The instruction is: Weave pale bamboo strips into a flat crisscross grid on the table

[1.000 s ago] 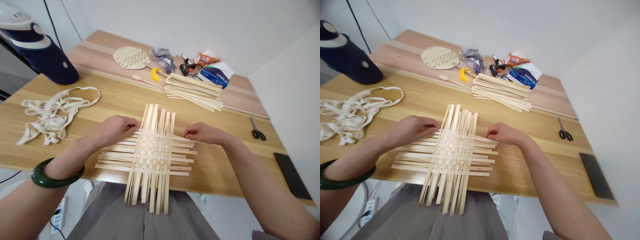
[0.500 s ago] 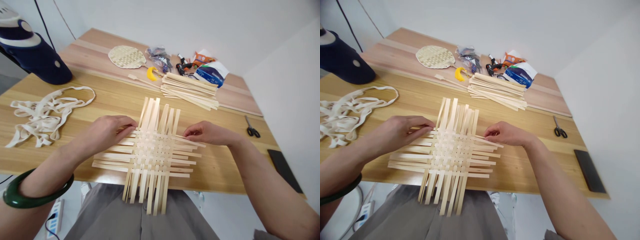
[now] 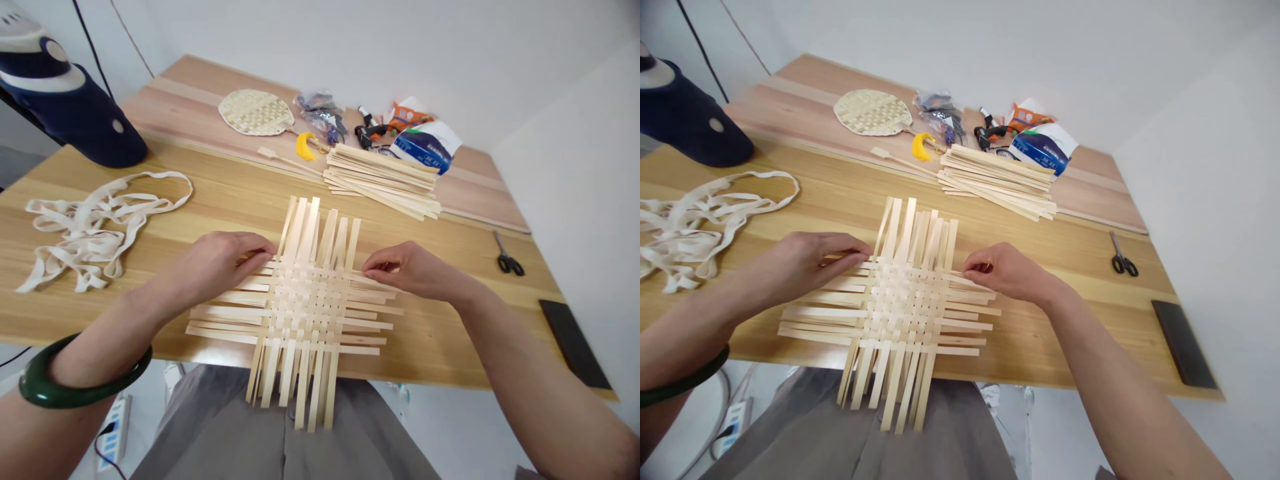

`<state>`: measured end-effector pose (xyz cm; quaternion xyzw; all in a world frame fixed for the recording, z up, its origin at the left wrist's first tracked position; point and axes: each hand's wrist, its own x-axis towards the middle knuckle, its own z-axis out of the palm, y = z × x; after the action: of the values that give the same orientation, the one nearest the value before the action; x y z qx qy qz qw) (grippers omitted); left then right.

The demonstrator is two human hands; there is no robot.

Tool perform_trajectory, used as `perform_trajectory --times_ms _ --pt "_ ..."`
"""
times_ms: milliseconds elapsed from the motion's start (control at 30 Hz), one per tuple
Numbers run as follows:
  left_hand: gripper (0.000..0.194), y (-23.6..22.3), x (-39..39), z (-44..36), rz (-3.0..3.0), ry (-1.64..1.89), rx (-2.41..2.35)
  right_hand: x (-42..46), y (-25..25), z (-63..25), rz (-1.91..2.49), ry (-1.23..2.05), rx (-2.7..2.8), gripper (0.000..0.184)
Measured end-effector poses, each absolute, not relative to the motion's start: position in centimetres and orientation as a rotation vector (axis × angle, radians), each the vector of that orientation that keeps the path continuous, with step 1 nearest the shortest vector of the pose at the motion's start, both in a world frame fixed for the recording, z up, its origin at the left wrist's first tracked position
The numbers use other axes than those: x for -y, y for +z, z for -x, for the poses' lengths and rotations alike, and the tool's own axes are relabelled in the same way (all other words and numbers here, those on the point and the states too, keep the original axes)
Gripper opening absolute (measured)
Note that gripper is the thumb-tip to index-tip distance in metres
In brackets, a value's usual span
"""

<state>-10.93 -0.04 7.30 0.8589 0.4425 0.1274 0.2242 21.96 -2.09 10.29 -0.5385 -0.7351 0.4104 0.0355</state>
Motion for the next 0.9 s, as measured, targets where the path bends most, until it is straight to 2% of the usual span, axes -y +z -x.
perform_trajectory --times_ms 267,467,700,900 --pt "0.045 6.5 -0.1 10.8 -2.430 0.278 -1.194 1.6 9.5 -21.2 1.603 1.173 2.386 0.024" --pt "0.043 6.0 -0.2 10.6 -2.418 0.268 -1.207 1.3 9.1 -21.4 1.576 1.315 2.283 0.025" --pt "0.033 6.1 -0.2 9.9 -2.347 0.258 -1.236 1.6 8.6 -20.5 1.596 1.098 2.377 0.020" --pt "0.031 6.2 -0.1 9.9 -2.279 0.267 -1.236 1.5 8.2 -20.5 1.589 1.203 2.273 0.021"
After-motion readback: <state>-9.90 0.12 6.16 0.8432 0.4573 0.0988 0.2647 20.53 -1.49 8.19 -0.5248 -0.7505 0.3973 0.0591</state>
